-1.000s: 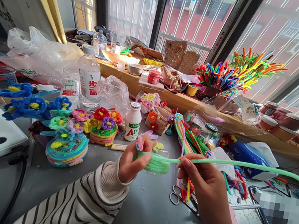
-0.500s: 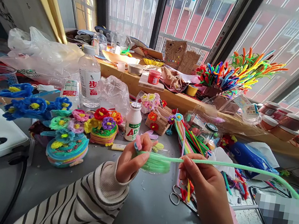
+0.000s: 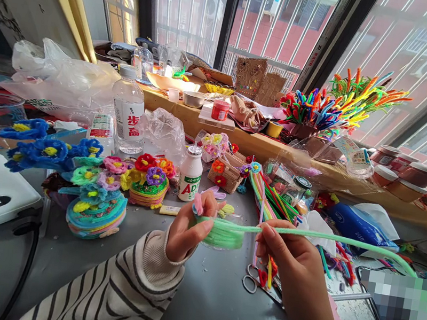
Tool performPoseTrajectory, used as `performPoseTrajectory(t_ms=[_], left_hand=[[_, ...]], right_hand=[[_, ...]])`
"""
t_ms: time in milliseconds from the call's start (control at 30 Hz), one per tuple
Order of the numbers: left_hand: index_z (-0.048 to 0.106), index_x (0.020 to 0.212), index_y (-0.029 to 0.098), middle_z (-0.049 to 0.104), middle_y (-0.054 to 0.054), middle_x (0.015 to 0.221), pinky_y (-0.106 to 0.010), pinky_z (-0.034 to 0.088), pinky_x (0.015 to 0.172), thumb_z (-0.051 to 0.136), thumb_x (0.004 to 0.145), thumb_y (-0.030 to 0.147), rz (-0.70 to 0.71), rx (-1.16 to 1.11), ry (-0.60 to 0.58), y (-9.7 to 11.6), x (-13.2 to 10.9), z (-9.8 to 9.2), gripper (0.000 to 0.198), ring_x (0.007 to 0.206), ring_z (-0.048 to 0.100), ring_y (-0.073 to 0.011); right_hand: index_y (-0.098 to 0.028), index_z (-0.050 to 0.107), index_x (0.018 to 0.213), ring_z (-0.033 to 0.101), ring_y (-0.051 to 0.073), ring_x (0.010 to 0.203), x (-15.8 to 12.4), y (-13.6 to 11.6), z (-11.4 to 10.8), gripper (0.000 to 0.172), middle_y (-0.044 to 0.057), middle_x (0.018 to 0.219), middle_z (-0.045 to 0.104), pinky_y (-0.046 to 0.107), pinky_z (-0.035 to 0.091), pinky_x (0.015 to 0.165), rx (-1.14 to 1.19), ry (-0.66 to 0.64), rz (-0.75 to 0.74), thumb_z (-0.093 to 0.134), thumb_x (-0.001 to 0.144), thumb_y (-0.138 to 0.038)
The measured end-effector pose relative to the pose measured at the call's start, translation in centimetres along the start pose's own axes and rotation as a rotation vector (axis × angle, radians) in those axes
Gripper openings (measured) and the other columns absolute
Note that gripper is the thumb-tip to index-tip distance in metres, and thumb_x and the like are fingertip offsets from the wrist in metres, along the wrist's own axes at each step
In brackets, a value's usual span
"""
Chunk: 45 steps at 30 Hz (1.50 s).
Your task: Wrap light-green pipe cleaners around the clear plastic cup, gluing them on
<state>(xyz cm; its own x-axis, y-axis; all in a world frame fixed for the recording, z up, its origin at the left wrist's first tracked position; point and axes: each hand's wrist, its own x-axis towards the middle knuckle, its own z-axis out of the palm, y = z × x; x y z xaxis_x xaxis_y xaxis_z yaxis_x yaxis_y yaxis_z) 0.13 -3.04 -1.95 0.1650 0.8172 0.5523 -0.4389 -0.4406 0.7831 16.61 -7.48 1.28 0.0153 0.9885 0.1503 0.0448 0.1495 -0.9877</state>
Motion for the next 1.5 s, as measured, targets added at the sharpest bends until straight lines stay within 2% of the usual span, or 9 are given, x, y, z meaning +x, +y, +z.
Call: performPoseTrajectory(t_ms=[400,1200,1300,1500], left_hand=[[0.038,0.060,0.020,0.033,0.002,0.065,-0.048,0.032,0.090,0.051,0.067,0.029,0.038,-0.002,-0.011,-0.2,-0.1,-0.2,0.017,0.064,0.034,-0.0138],[0.039,0.058,0.020,0.034,0.001,0.062,-0.050,0.033,0.092,0.054,0.063,0.029,0.026,-0.116,0.003,-0.1,0.1,0.0,0.018,0.060,0.034,-0.0128],[0.040,0.058,0.020,0.034,0.002,0.062,-0.047,0.032,0.093,0.054,0.062,0.027,0.006,-0.160,-0.002,0.2,0.2,0.2,0.016,0.060,0.034,-0.0122],[0.041,0.057,0.019,0.034,0.002,0.061,-0.047,0.030,0.096,0.054,0.060,0.026,-0.047,-0.227,-0.054,0.8,0.3,0.3,0.015,0.059,0.033,-0.0116]], right_hand=[[-0.017,0.056,0.074,0.048,0.009,0.050,-0.1,-0.3,0.2,0.022,-0.002,0.055,0.054,0.021,0.039,0.046,-0.032,-0.011,0.024,0.059,0.073,-0.039],[-0.017,0.055,0.072,0.048,0.009,0.049,0.0,-0.7,0.7,0.025,-0.002,0.053,0.052,0.020,0.040,0.045,-0.059,-0.042,0.045,0.060,0.070,-0.041],[-0.017,0.054,0.071,0.045,0.008,0.048,-0.1,-0.6,0.7,0.026,-0.004,0.053,0.049,0.019,0.036,0.044,-0.053,-0.034,0.059,0.061,0.069,-0.042],[-0.017,0.050,0.069,0.030,0.005,0.044,-0.1,-0.4,0.7,0.028,-0.008,0.050,0.038,0.017,0.021,0.040,-0.023,-0.026,0.101,0.064,0.065,-0.041]])
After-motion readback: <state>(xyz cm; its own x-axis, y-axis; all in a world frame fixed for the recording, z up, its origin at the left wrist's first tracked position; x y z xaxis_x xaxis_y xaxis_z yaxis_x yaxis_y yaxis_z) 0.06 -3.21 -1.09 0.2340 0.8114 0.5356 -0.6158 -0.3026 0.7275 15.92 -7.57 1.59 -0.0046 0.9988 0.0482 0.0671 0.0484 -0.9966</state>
